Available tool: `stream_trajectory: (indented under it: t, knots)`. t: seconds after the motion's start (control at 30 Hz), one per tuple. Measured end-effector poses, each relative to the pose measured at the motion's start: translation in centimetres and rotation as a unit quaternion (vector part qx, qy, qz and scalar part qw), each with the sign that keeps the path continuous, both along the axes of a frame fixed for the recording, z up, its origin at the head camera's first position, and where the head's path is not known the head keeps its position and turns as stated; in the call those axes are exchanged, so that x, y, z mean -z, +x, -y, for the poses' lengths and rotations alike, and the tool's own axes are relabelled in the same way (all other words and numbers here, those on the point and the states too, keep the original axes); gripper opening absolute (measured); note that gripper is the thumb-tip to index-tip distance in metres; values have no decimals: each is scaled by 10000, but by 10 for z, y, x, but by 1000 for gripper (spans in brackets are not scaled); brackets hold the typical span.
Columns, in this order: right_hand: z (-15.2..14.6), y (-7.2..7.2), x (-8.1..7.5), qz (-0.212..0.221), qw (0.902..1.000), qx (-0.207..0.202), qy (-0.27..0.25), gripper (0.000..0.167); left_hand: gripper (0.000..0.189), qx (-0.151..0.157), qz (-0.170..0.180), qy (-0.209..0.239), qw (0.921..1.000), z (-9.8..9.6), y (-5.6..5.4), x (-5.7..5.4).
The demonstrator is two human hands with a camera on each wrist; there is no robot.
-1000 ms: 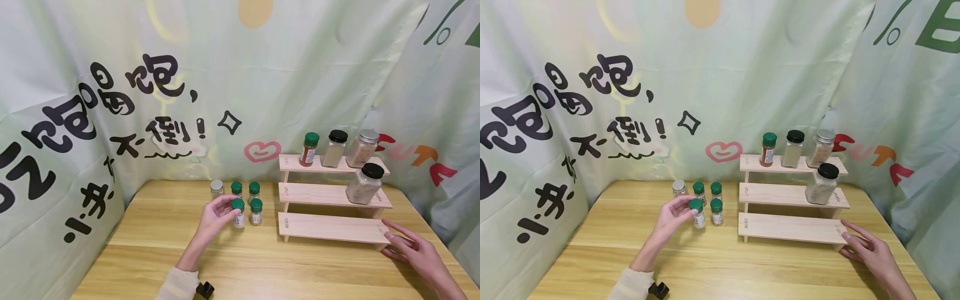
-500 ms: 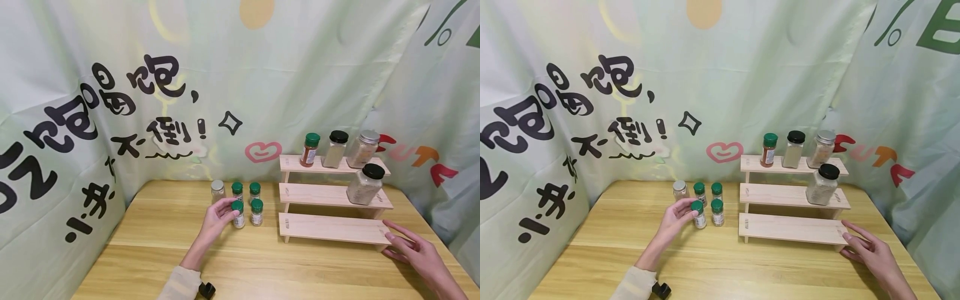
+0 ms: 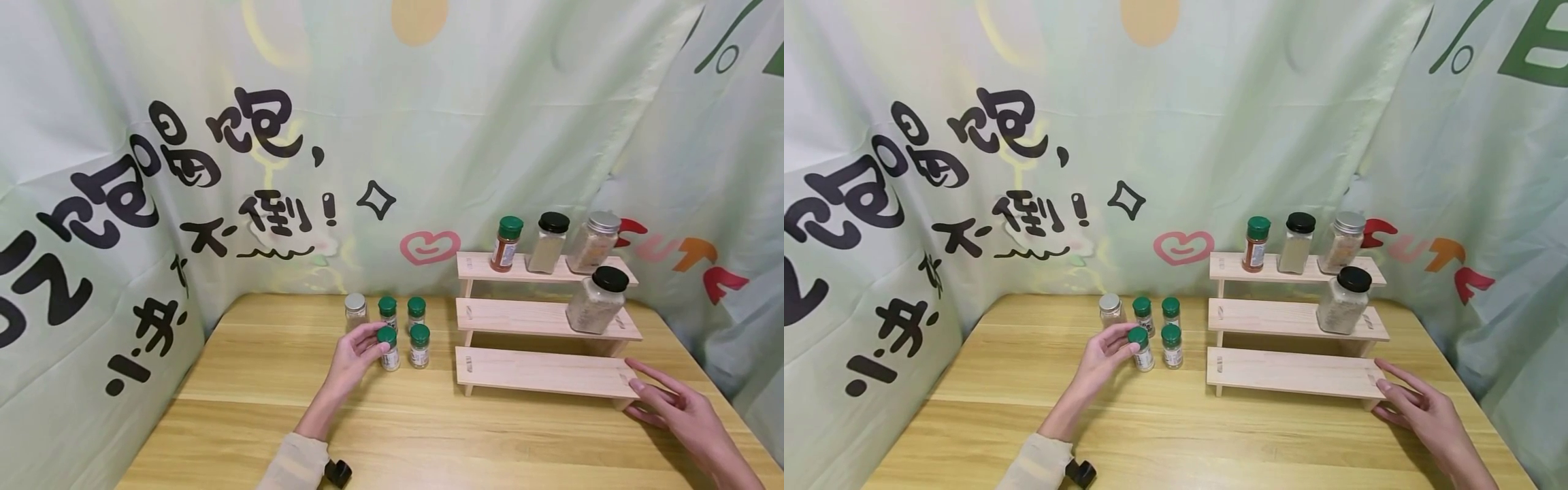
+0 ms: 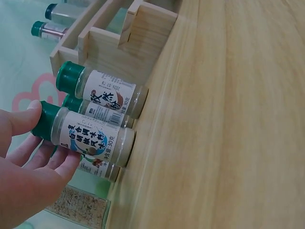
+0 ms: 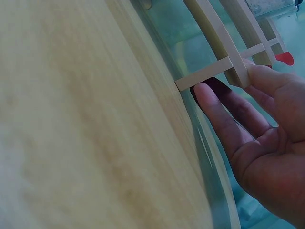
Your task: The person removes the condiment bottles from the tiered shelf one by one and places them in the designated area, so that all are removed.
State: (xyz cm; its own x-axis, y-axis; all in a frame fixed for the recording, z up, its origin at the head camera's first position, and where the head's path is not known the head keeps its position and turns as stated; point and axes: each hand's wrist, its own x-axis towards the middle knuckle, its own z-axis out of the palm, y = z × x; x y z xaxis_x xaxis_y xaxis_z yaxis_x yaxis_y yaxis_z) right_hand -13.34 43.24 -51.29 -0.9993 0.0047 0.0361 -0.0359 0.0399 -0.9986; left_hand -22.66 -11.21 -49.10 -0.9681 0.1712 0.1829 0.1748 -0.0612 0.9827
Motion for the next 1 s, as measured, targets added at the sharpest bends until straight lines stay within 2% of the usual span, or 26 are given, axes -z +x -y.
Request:
stream_trajectory:
  t: [0.47,0.73,1.0]
  knots:
    - [-1,0,1,-126,9997,-122,-163,42,42,-165,-4,-47,9999,-3,0,-1]
    - [-1,0,0,-74,9999,-43,-118,40,43,-123,-64,-93,9999,-4,0,-2]
    - [1,1,-1,9,10000,-21,-44,41,43,-92,-287,-174,9994,0,1,-2]
